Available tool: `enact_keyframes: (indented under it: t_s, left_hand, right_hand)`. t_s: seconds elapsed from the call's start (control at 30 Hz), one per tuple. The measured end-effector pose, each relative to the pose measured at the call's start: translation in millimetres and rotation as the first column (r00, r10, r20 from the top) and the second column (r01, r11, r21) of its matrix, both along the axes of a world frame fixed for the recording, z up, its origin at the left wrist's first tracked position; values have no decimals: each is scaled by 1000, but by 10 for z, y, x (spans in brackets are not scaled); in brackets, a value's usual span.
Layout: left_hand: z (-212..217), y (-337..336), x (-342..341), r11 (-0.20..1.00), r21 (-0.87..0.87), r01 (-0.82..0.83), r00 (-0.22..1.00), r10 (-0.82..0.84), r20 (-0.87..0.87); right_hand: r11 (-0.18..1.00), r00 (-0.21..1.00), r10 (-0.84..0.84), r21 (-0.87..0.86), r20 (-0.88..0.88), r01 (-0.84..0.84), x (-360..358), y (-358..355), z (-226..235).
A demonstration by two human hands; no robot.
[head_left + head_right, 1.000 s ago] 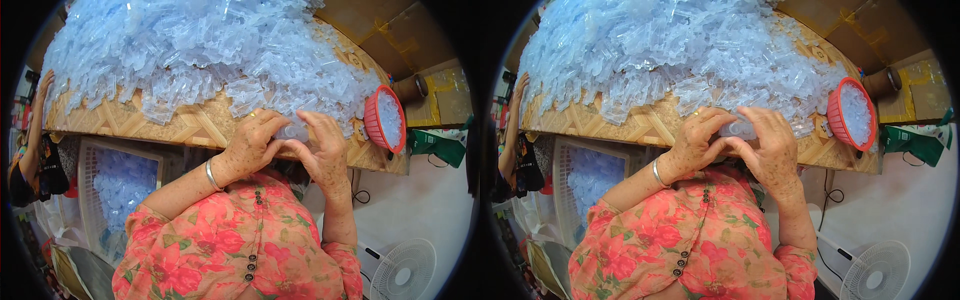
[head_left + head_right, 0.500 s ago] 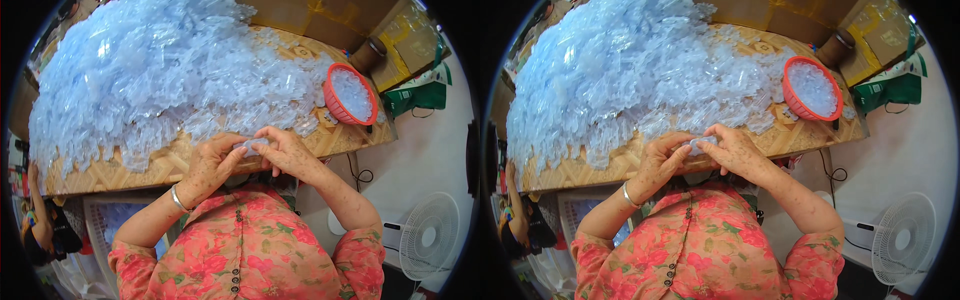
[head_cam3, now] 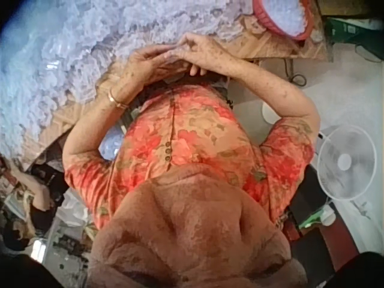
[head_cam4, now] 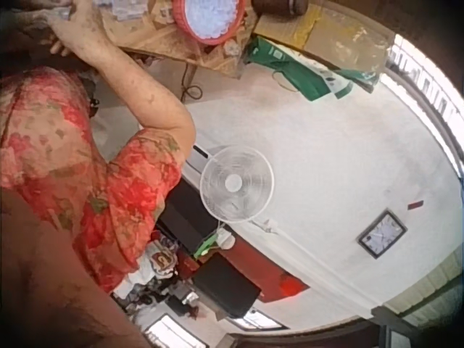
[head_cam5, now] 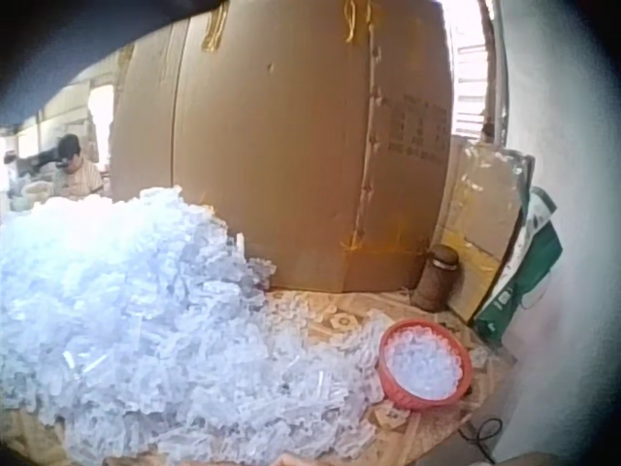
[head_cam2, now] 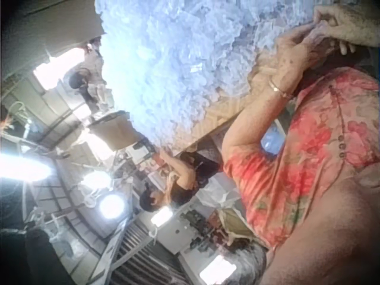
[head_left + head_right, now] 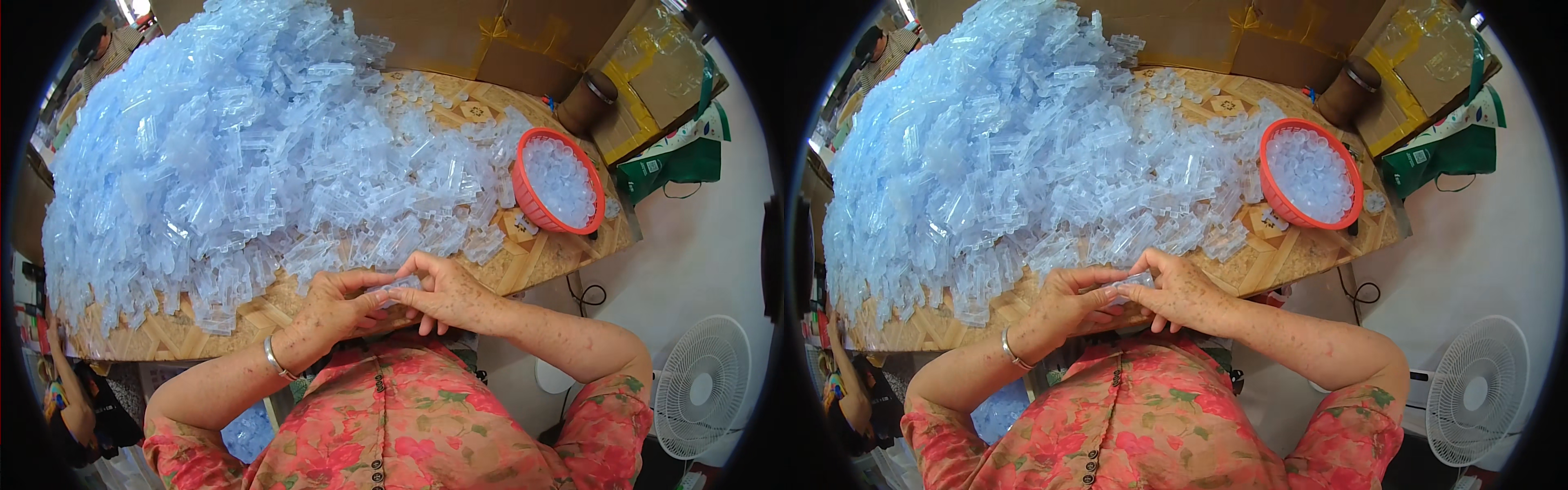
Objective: The person sits at a wooden table and repeatedly picks up small, clear plastic components from a large pile. They manipulate the parts by hand, snapping two pieces together to form a single unit, and then place the assembled item into a red basket.
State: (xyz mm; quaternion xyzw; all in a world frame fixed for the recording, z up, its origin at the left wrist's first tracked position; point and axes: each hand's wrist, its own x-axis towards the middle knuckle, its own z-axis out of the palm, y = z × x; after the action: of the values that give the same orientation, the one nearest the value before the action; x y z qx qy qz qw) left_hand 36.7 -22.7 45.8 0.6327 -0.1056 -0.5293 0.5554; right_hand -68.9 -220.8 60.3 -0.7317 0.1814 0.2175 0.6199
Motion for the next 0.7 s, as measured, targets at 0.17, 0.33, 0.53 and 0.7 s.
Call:
enact_keyframes:
  t_s: [0.17, 0.33, 0.53, 0.7]
  left_hand:
    - [21, 3, -57, 998, -48, -43, 999, 44, 8]
    - [13, 11, -54, 996, -80, -30, 999, 29, -15]
    - [-64, 16, -53, 999, -39, -30, 999, 30, 16]
    - [-23, 10, 62, 998, -52, 34, 999, -34, 4]
  right_hand:
    - [996, 999, -21, 87, -28, 23, 33, -15, -80]
    - [998, 999, 9, 64, -33, -7, 75, -21, -82]
    - [998, 998, -48, 29, 27, 47, 56, 40, -100]
    - [997, 993, -72, -33, 90, 76, -11, 75, -122]
